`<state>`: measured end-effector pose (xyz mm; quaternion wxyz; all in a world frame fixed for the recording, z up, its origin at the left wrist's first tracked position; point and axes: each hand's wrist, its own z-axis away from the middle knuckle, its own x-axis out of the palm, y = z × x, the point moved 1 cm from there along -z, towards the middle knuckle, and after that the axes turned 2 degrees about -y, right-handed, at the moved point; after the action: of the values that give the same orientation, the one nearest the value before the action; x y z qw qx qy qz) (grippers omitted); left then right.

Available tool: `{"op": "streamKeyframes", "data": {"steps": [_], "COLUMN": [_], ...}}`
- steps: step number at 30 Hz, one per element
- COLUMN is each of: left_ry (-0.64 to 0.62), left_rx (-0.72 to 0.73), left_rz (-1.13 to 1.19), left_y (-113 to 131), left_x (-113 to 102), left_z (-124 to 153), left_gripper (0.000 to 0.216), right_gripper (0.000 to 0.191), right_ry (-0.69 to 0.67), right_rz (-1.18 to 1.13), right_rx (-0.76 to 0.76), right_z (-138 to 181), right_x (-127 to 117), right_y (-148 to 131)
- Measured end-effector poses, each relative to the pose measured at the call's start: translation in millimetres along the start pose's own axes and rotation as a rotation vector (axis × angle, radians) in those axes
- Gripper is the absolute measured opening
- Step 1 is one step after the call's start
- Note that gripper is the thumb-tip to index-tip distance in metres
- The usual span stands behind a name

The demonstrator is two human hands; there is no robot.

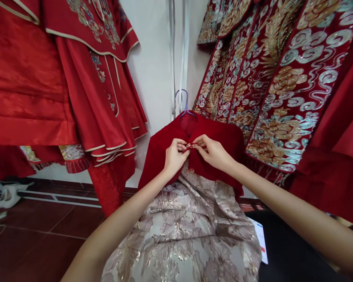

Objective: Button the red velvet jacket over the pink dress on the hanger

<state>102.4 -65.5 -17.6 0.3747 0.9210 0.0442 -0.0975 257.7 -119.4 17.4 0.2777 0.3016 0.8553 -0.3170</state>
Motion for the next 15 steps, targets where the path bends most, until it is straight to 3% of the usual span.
{"op": "streamKeyframes", "data": {"steps": [9, 15], "left_ry": [-0.075, -0.261], "left_rx": [-0.113, 0.066], "left_rz": [0.011, -0.243], "left_y": [-2.4, 6.0], "left_x": [-0.9, -5.2], "left_z": [-7.9, -11.4], "left_gripper": [0.019, 0.017], "right_gripper": [0.016, 0.017], "right_ry": [-0.030, -0.025], "right_rz": [0.179, 0.243], "right_rx": [0.011, -0.002], "right_z": [-3.7, -0.7], "right_x": [1.6, -0.1], "right_y": [-2.9, -5.3]}}
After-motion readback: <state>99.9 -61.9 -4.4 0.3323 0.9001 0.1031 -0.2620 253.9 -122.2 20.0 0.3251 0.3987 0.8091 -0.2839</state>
